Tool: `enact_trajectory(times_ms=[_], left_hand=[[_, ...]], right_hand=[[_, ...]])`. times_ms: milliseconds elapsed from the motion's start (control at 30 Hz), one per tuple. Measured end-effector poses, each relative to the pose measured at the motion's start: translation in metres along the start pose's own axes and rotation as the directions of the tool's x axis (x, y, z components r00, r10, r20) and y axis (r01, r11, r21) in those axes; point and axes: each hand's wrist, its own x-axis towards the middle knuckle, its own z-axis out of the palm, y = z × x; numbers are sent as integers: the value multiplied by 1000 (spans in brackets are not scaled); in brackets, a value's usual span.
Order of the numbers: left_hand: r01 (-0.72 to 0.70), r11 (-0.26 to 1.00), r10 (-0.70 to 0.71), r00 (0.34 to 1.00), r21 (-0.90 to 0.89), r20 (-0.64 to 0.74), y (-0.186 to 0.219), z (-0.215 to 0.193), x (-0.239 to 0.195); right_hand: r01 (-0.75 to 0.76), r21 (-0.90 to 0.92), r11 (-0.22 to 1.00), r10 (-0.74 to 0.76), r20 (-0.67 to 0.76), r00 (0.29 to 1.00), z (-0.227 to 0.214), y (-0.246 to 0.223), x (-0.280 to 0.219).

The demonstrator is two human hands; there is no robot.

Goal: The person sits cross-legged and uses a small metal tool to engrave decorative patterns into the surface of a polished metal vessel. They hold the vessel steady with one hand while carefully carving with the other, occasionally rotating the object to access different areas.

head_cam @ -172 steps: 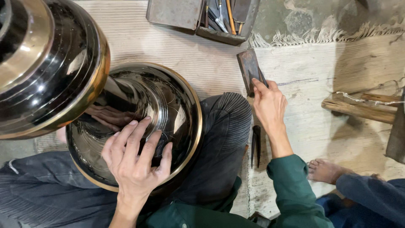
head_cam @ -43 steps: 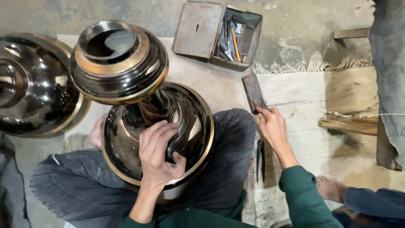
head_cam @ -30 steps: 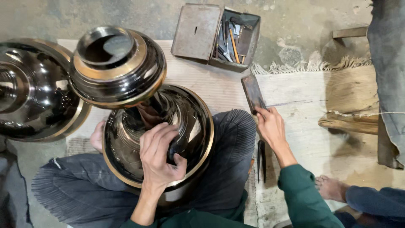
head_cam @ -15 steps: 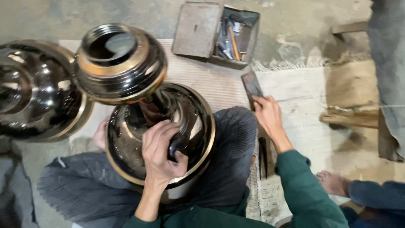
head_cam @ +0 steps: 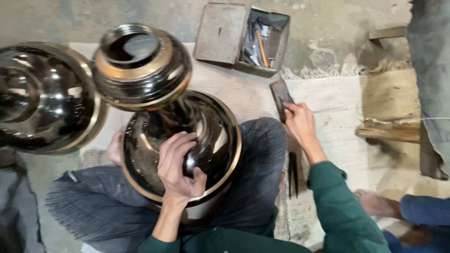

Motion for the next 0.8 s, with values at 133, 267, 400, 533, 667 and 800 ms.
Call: enact_trajectory(times_ms=[133,267,400,533,667,800], left_hand=[[27,993,-45,984,-111,-170,-7,-6,-14],[48,974,-102,964,-221,-244,-13,0,-22],[82,931,-189,942,-357,-277,-19,-10,-30],[145,942,-242,919,-302,-312,-27,-41,-41],[218,975,-219,944,-34,-248,-35,-61,-33],[227,974,-228,971,-20,-66,-57,-49,16]], right_hand=[[-5,-17,1000,5,21,1000,-4,7,-22],[-8,3,1000,8,-31,999,6,7,-11],[70,28,997,-68,-74,995,5,0,18],[152,423,893,-48,-247,968,-23,-17,-6],[-261,844,469,284,135,949,-46,-59,-61],[-269,815,514,181,203,962,-50,-114,-113]])
